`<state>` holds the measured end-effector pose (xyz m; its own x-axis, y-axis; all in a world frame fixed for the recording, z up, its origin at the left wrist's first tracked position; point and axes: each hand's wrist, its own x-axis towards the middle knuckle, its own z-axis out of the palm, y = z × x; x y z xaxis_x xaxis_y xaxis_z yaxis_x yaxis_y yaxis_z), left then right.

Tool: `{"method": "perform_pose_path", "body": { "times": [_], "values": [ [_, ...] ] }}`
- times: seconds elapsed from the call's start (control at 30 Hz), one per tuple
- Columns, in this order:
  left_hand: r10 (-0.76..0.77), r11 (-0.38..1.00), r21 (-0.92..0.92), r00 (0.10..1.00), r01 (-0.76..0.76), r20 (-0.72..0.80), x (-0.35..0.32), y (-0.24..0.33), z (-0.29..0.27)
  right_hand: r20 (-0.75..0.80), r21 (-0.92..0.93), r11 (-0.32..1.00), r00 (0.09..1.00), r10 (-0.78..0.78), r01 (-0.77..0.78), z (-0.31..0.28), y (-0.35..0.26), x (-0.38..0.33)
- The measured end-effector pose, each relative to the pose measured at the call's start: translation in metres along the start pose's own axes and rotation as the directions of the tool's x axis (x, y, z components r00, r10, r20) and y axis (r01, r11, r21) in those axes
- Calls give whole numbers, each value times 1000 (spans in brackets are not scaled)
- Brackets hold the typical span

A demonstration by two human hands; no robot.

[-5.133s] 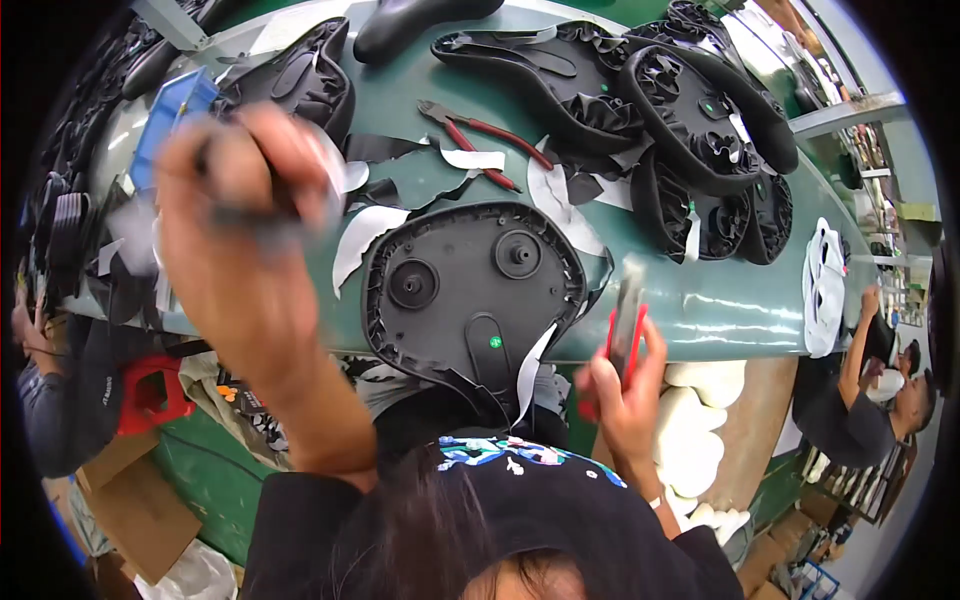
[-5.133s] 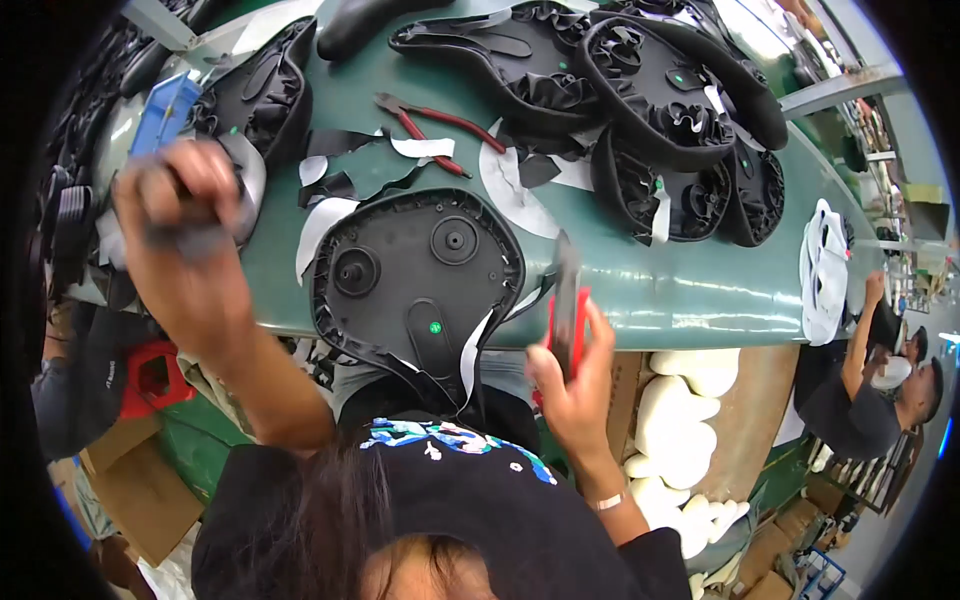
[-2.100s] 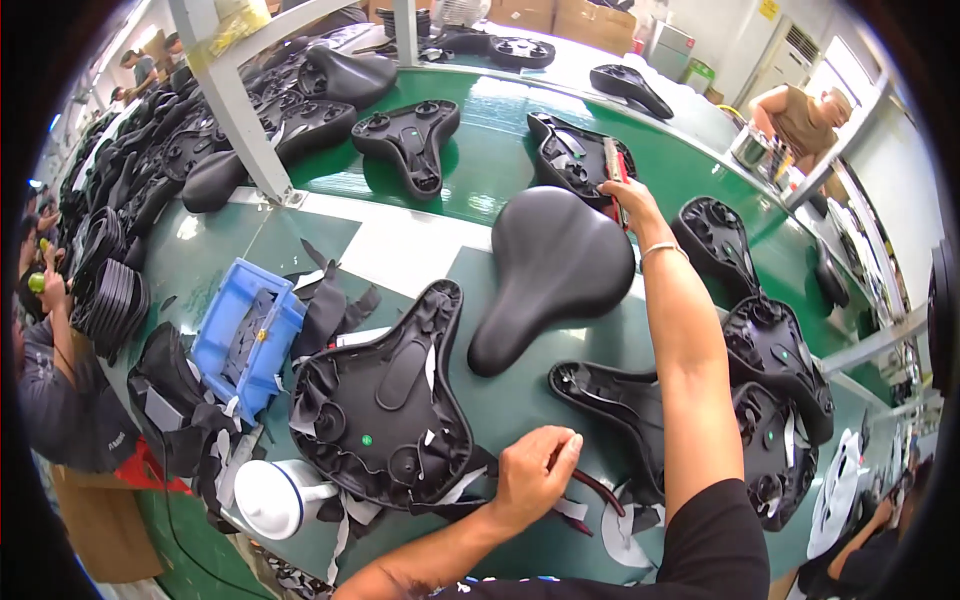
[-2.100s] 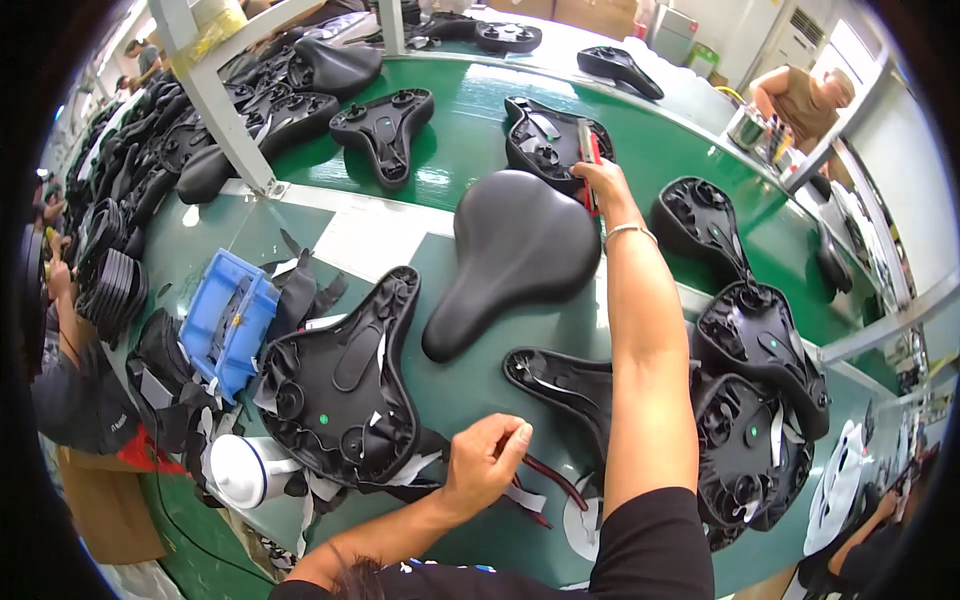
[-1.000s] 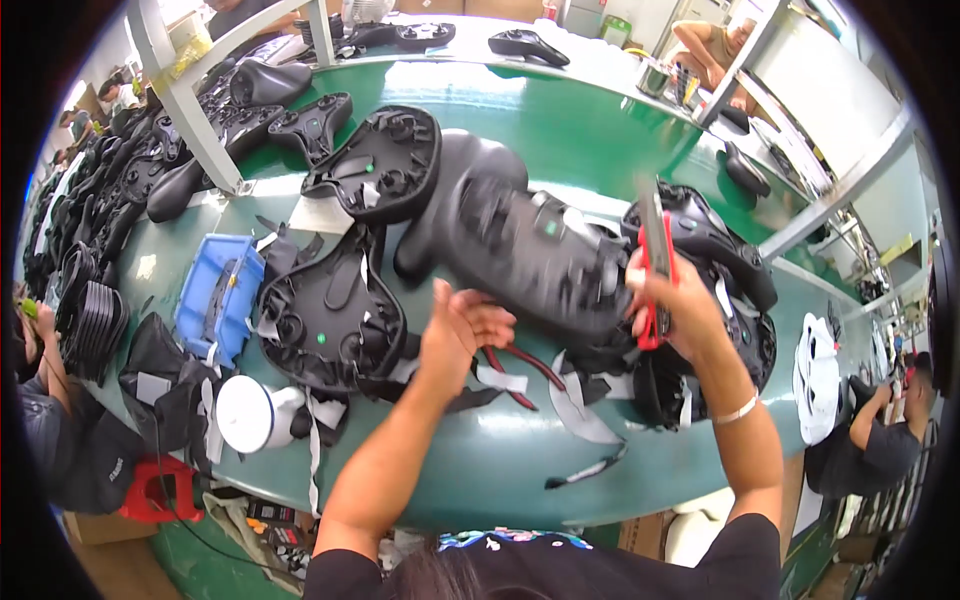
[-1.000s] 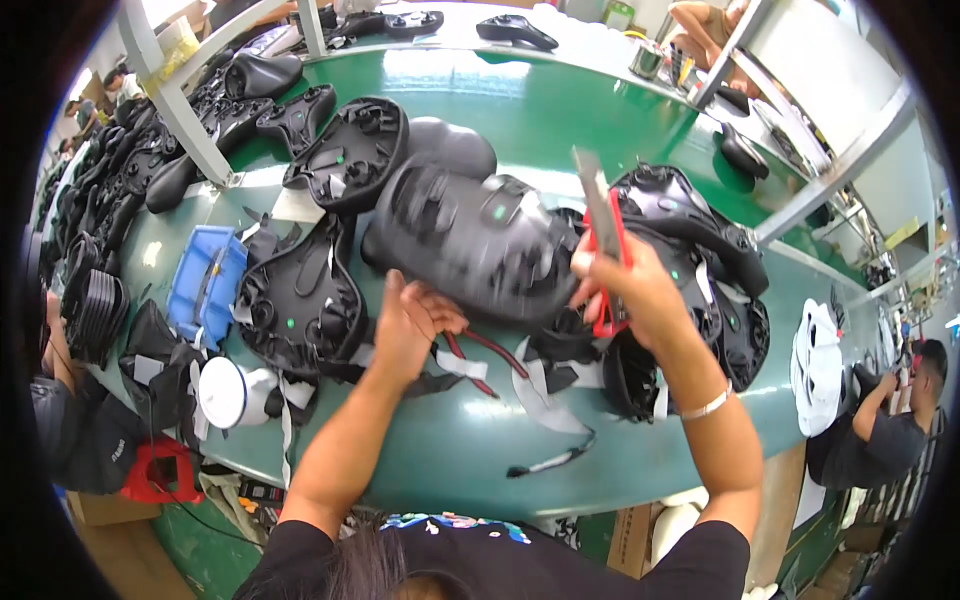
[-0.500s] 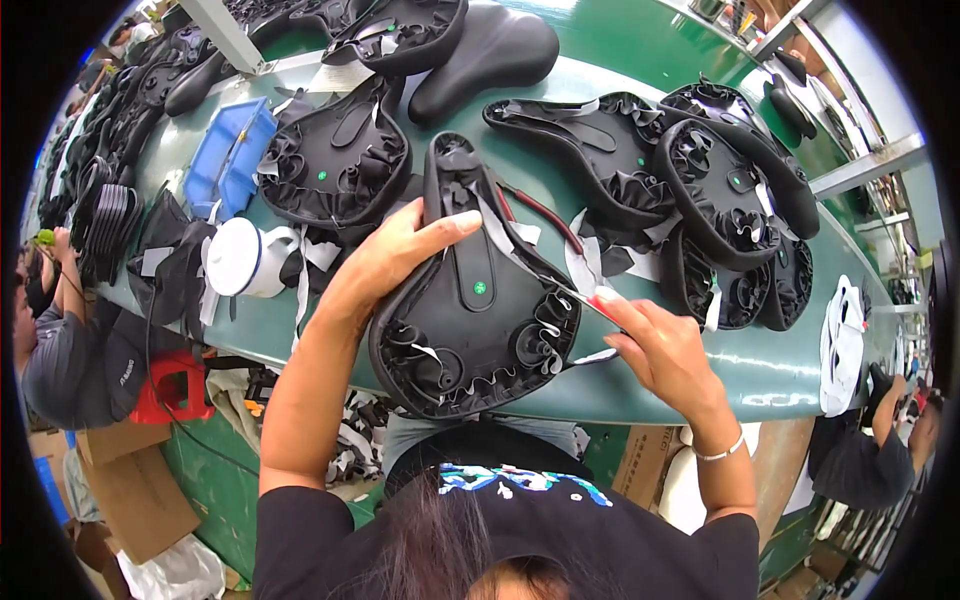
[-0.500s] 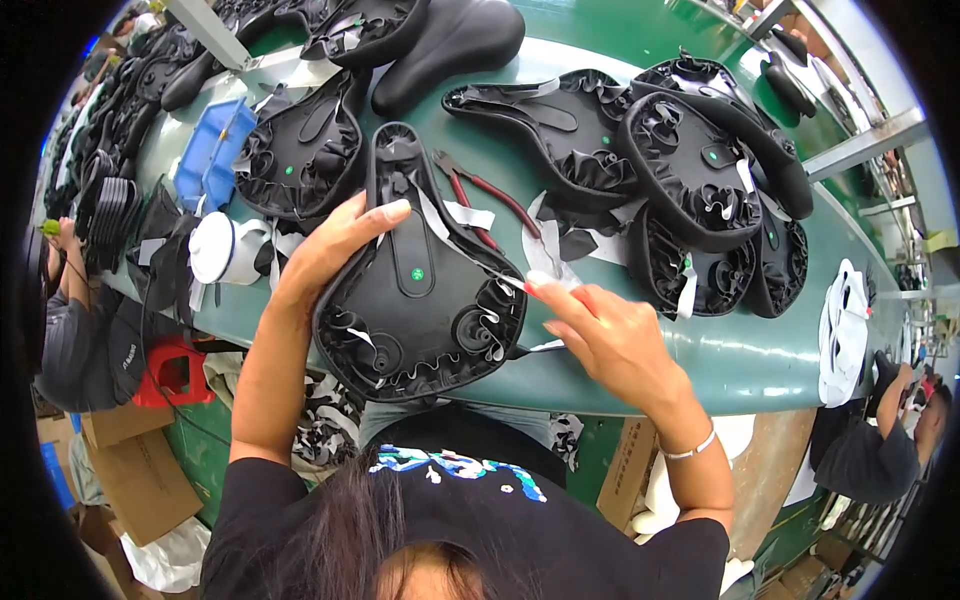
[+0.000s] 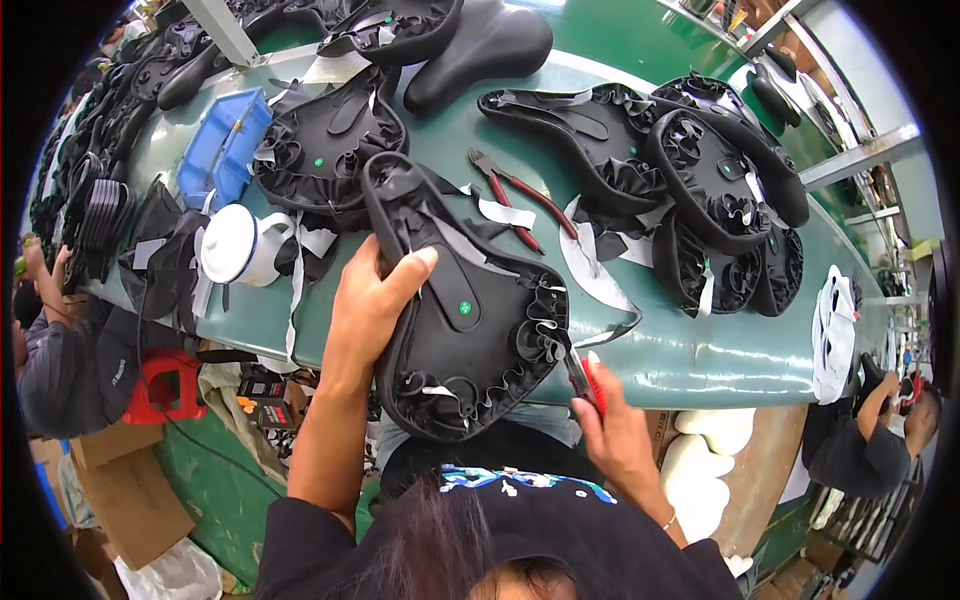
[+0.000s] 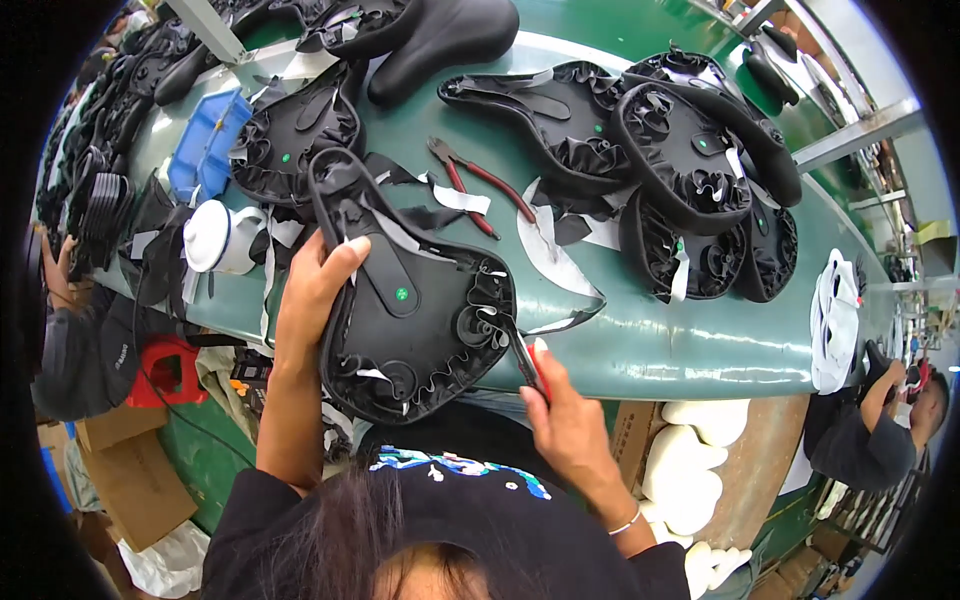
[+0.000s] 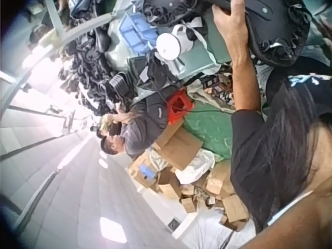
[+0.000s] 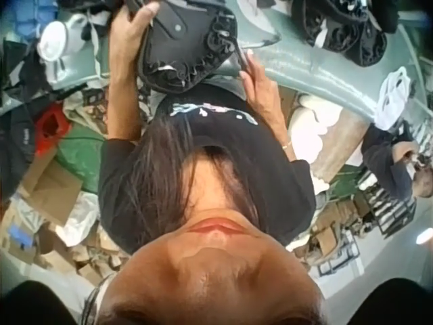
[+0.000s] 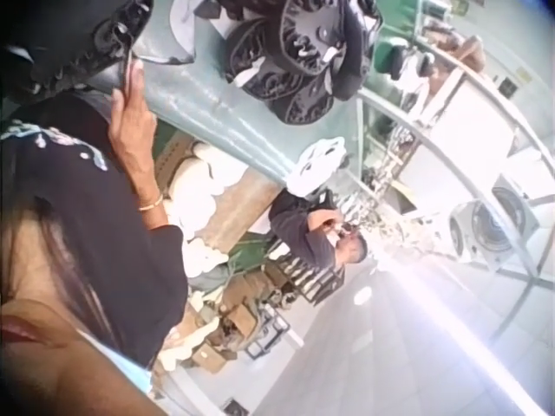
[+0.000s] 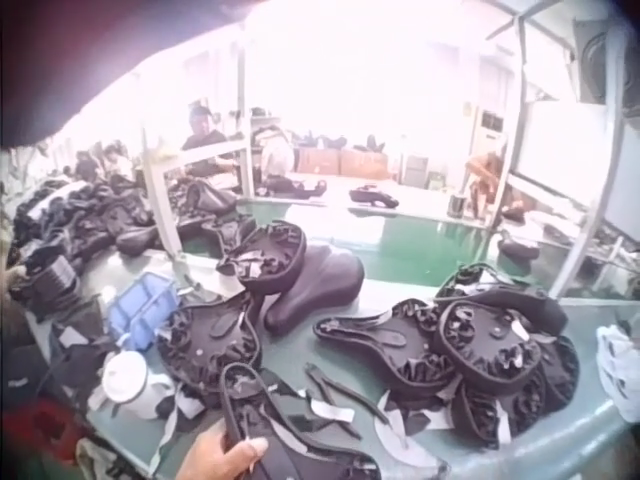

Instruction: Trimming excess fabric and assembling plastic components on bicycle saddle bases.

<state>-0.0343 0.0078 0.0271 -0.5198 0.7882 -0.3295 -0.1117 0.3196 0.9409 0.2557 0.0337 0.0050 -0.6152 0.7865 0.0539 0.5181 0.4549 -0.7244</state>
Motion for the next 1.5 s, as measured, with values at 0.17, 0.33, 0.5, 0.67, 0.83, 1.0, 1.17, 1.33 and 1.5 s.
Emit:
{"method": "perform_pose_path", "body": {
  "times": [0.17,0.33,0.5,0.67,0.83,1.0,1.17,1.33,1.5],
  "values": [
    [86,989,-109,991,-97,-98,-23,-12,0,-233,182,956,954,-186,231,3,-11,74],
    [128,970,-164,952,-178,-280,-30,-47,-5,-168,170,976,980,-109,138,-1,1,120],
    [686,406,734,712,-544,148,-27,-10,18,-65,476,879,996,64,-25,-12,-14,104],
    [564,215,626,619,-750,547,14,-10,55,34,243,970,999,-24,15,-27,-16,93],
    [483,608,418,732,-675,480,20,-6,49,170,-239,877,908,-384,416,-46,19,87],
    [356,898,-300,932,-321,68,22,3,44,185,-442,863,966,-180,245,-29,7,40],
    [629,575,-783,740,-239,236,23,1,27,17,-351,931,995,-98,98,-14,-10,29],
    [752,-4,597,390,-802,530,46,14,46,74,-510,836,979,-191,202,-29,-10,72],
    [683,731,230,687,-643,-250,68,7,49,79,-602,797,997,1,47,-5,-28,40]
  ]
}}
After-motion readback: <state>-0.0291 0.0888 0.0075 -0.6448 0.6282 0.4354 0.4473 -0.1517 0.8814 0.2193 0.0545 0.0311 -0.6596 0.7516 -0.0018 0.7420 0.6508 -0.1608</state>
